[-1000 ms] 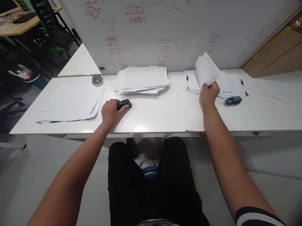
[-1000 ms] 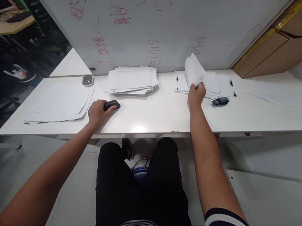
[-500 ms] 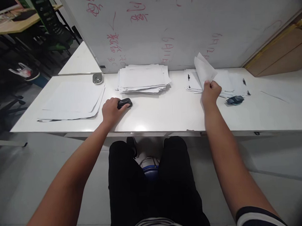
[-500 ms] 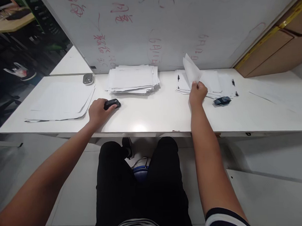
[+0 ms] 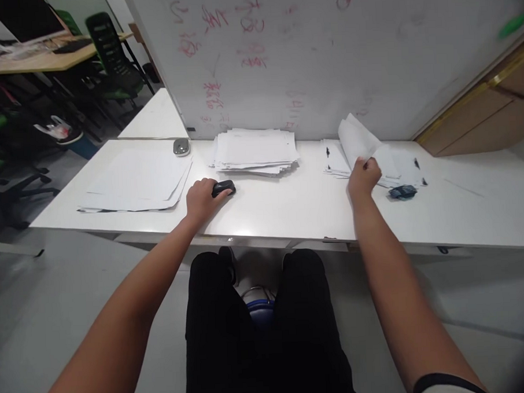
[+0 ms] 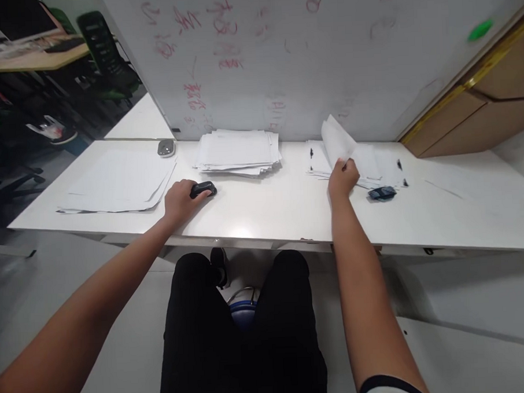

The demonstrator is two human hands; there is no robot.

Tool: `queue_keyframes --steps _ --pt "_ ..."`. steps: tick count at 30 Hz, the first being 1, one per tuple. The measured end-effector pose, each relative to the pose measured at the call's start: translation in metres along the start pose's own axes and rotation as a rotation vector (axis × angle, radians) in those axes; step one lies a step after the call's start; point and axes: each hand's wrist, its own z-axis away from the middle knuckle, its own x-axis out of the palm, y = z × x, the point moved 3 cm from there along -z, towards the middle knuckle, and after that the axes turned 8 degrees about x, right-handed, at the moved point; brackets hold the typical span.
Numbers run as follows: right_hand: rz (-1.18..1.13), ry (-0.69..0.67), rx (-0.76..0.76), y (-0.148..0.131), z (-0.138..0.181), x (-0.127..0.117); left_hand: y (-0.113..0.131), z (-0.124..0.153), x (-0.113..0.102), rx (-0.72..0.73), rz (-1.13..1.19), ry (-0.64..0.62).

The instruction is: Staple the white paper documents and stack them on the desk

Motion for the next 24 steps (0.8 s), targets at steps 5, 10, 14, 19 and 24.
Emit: queue_keyframes --steps 5,10,14,19,24 --pt "-0.098 -0.058 -0.055 -0.063 0.045 -0.022 -0.001 0.004 -0.004 0.041 0.013 0.115" --pt "-0.313 -0.443 -0.334 -0.137 0.111 -0.066 0.028 0.012 -0.017 0.218 0.258 0.183" --pt "-0.473 -0.648 -0.364 -0.167 0.142 -0.098 0.06 0.012 -0.037 0.006 0.774 0.203" --pt "-0.628 -0.683 -0.344 -0.187 0.162 -0.11 0.1 0.008 -0.06 0.058 1.346 -0.041" --pt "-0.725 -0.579 -0.318 -0.196 0.182 -0.097 0.109 0.014 -0.068 -0.014 1.425 0.076"
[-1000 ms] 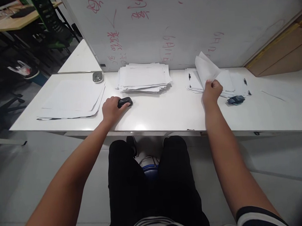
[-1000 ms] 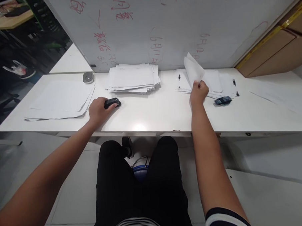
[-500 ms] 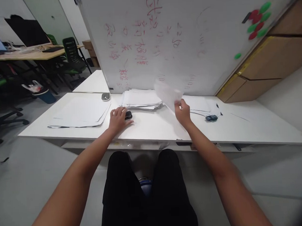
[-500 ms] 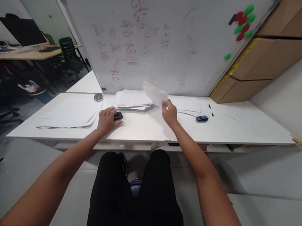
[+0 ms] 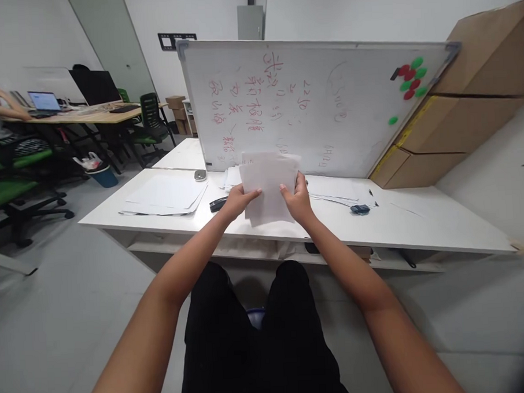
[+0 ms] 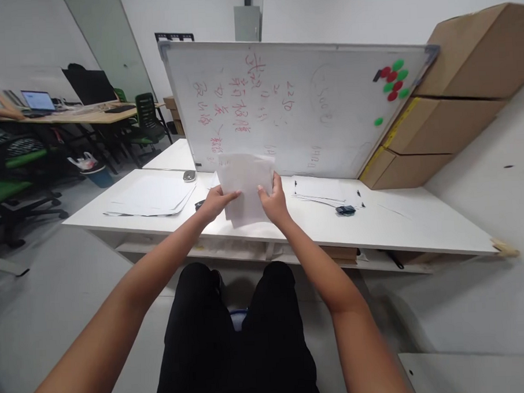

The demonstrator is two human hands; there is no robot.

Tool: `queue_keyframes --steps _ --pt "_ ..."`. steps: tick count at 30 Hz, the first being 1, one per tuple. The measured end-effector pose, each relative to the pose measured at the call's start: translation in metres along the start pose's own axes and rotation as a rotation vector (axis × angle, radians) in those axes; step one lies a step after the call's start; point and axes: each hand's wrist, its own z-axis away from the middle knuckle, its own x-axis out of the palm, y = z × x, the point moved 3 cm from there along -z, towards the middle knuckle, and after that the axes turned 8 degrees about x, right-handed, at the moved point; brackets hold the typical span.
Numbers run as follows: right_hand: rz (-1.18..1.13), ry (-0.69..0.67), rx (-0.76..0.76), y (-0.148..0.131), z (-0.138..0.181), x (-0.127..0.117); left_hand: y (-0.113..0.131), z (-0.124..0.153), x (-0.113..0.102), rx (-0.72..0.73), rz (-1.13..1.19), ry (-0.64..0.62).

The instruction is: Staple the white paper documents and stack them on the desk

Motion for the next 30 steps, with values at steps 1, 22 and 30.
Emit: queue_keyframes --steps 1,22,30 --pt "-0.007 0.031 0.028 0.005 0.001 0.004 0.0 0.001 -0.001 0.015 0.011 0.057" --pt "0.224 0.241 0.278 0.065 0.018 0.03 -0.035 0.006 -0.009 0.175 -0.35 0.226" --pt "0.465 0.168 0.248 0.088 0.031 0.021 -0.065 0.009 -0.024 0.078 -0.319 0.288"
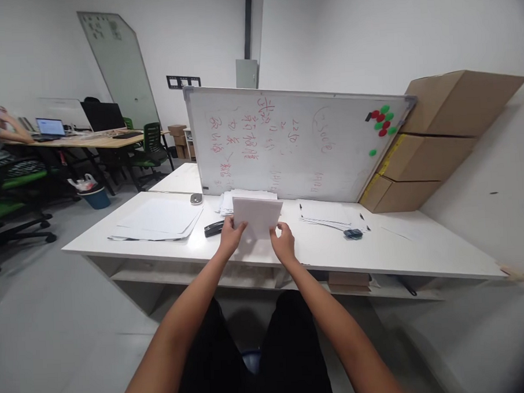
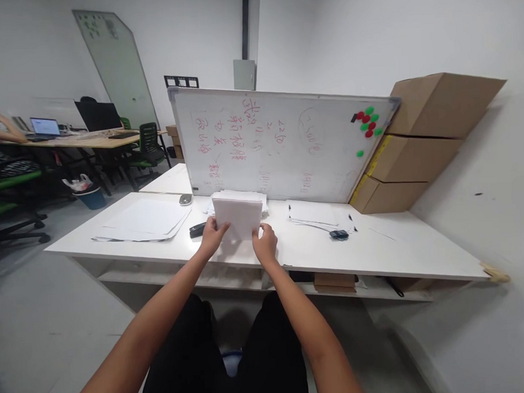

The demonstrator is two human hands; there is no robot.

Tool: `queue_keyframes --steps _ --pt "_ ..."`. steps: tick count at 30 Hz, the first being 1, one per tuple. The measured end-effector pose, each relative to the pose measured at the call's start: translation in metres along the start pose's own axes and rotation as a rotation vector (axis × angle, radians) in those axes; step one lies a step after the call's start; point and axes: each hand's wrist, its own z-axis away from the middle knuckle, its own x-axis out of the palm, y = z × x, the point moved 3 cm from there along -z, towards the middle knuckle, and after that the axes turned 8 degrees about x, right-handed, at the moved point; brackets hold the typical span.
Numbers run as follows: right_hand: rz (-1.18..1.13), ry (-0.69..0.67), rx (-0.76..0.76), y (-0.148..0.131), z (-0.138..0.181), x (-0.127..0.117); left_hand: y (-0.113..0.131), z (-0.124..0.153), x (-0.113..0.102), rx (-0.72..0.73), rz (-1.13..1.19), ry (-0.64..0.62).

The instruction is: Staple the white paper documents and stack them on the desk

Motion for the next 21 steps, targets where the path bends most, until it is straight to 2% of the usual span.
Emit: queue_keyframes --steps 3,8,12,17,21 --pt "0.017 -0.03 -0.007 0.001 0.001 0.001 -0.006 0.0 0.002 -0.029 0.043 0.019" --pt "0.087 -0.074 0.033 0.002 0.002 0.007 -0.004 0.002 0.002 -0.053 -0.027 0.0" --pt "0.09 -0.117 0.08 0.011 0.005 0.014 0.002 0.007 0.004 -0.013 -0.082 -0.028" --pt "-0.07 -0.175 0.039 0.025 0.003 0.022 0.009 0.01 0.007 -0.006 -0.026 -0.015" --pt "-0.257 -0.198 0.147 0.038 -0.001 0.023 0.016 0.005 0.008 -0.026 0.015 0.051"
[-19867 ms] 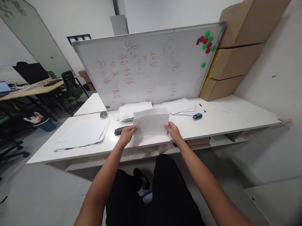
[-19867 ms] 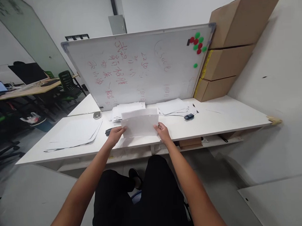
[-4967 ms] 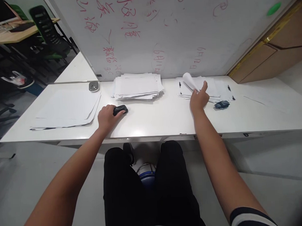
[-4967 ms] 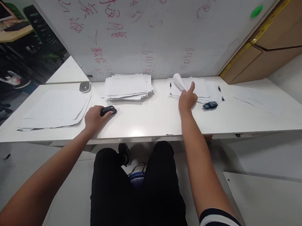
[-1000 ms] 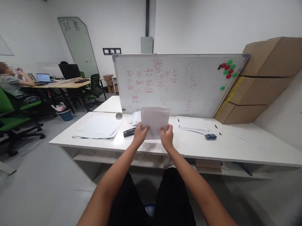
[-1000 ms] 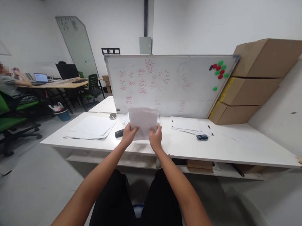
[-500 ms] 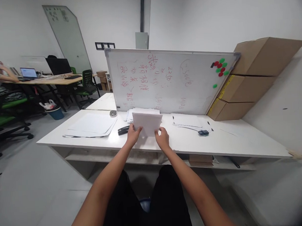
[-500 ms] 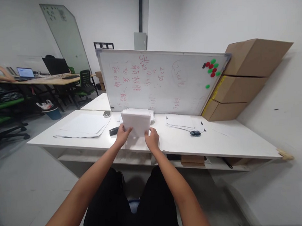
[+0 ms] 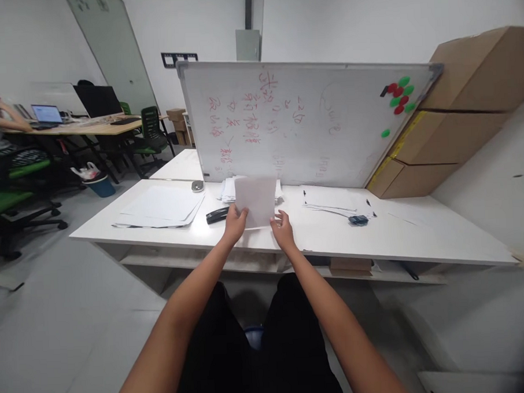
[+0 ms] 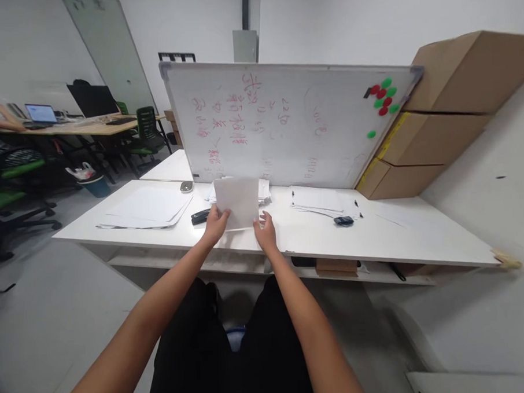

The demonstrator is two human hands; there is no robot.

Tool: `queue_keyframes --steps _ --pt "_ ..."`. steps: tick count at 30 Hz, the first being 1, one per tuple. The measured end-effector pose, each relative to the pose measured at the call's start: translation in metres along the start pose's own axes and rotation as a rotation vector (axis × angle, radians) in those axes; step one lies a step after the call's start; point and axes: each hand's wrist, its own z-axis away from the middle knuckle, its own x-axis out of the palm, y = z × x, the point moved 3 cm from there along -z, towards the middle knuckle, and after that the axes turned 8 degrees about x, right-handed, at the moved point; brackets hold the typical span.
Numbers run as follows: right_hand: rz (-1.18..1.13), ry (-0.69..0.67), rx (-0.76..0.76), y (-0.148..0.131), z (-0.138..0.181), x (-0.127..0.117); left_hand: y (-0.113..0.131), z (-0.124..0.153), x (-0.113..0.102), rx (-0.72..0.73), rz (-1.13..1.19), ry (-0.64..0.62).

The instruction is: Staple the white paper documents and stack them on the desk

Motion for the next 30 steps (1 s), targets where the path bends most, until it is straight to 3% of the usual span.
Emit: queue_keyframes --steps 3,9,13,16,18,21,25,30 --pt "-0.141 0.028 0.021 0.003 -0.001 -0.006 0.004 -0.008 0.002 -0.074 0.216 0.066" --pt "-0.303 -0.057 0.012 -0.005 0.006 -0.011 -0.005 0.0 0.018 -0.499 0.683 0.197" --pt "-0.295 -0.095 -0.03 -0.009 0.011 -0.01 -0.009 0.016 0.05 -0.598 0.893 0.385" --pt "-0.264 -0.029 0.018 -0.004 0.008 -0.013 -0.009 0.028 0.077 -0.648 0.976 0.404" --pt "-0.307 0.014 0.091 0.001 0.004 -0.016 -0.01 0.036 0.086 -0.651 0.961 0.4" --pt "-0.361 -0.008 0.147 0.005 0.001 -0.018 -0.017 0.048 0.081 -0.611 0.836 0.456" --pt "-0.289 -0.066 0.089 0.003 0.002 -0.018 -0.027 0.058 0.069 -0.571 0.603 0.387" --pt "-0.415 0.07 0.111 0.009 0.001 -0.022 -0.022 0.042 0.037 -0.419 0.271 0.29"
